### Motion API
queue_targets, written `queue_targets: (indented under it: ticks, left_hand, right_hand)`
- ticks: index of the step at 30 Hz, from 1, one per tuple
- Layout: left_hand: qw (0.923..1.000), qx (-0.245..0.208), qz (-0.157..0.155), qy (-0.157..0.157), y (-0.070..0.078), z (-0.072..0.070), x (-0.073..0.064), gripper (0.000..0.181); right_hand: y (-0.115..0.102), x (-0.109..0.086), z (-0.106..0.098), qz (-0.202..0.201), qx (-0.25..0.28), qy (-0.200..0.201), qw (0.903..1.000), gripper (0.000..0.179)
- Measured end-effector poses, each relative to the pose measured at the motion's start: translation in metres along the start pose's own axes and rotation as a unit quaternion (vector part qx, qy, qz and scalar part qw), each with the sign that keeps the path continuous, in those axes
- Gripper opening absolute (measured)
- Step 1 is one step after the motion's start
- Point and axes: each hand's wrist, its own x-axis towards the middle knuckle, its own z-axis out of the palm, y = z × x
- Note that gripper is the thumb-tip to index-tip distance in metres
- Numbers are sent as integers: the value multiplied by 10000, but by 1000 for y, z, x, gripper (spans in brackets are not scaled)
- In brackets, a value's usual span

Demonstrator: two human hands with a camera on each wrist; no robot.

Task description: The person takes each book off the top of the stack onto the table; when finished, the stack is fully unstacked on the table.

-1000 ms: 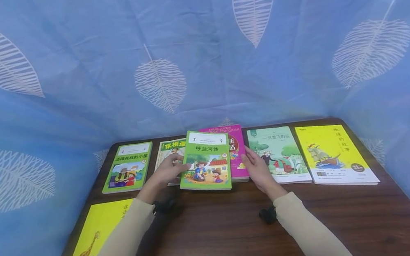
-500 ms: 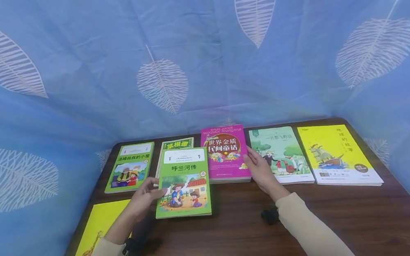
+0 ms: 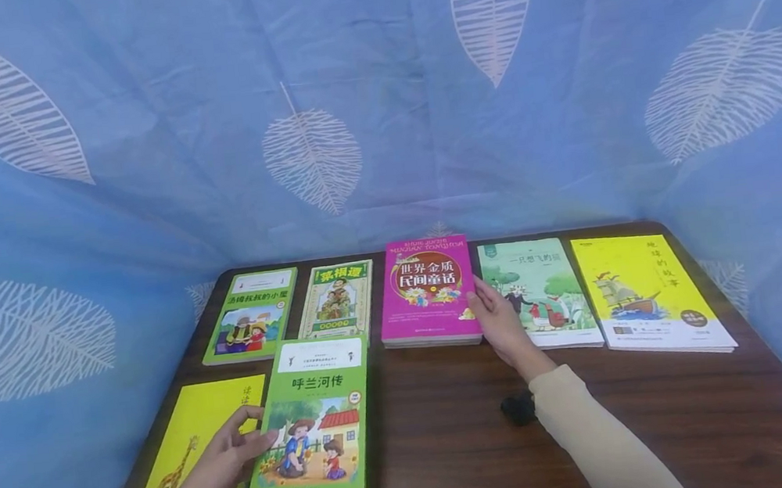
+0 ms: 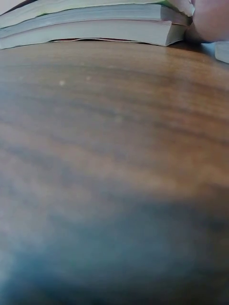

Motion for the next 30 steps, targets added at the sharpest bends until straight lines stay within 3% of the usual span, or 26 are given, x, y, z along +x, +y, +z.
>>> queue_targets:
  ticks: [6, 11, 15, 19, 23, 27, 30]
  left_hand:
    - [9997, -125, -128, -176, -14, -5, -19, 48]
    - [9996, -67, -266, 108, -23, -4, -25, 46]
    - [9975, 469, -260, 468, -30, 0, -24, 44]
    - [9904, 1144, -273, 722, -30, 4, -21, 43]
    - [9716, 2065, -311, 1114, -23, 6, -21, 45]
    - [9352, 3188, -267, 1515, -15, 8, -22, 48]
    - [9129, 3721, -265, 1659, -11, 11, -24, 48]
  right_hand:
    - [-2, 0, -1, 7, -3, -10, 10000, 67]
    - [-4, -2, -1, -3, -46, -22, 10000, 67]
    - [-4, -2, 1, 19, -83, -3, 10000, 66]
    - [-4, -2, 0, 13, -72, -4, 10000, 66]
    - [-3, -2, 0, 20, -29, -18, 10000, 66]
    - [-3, -1, 0, 43, -8, -4, 10000, 65]
    - [-3, -1, 0, 51, -29, -7, 10000, 65]
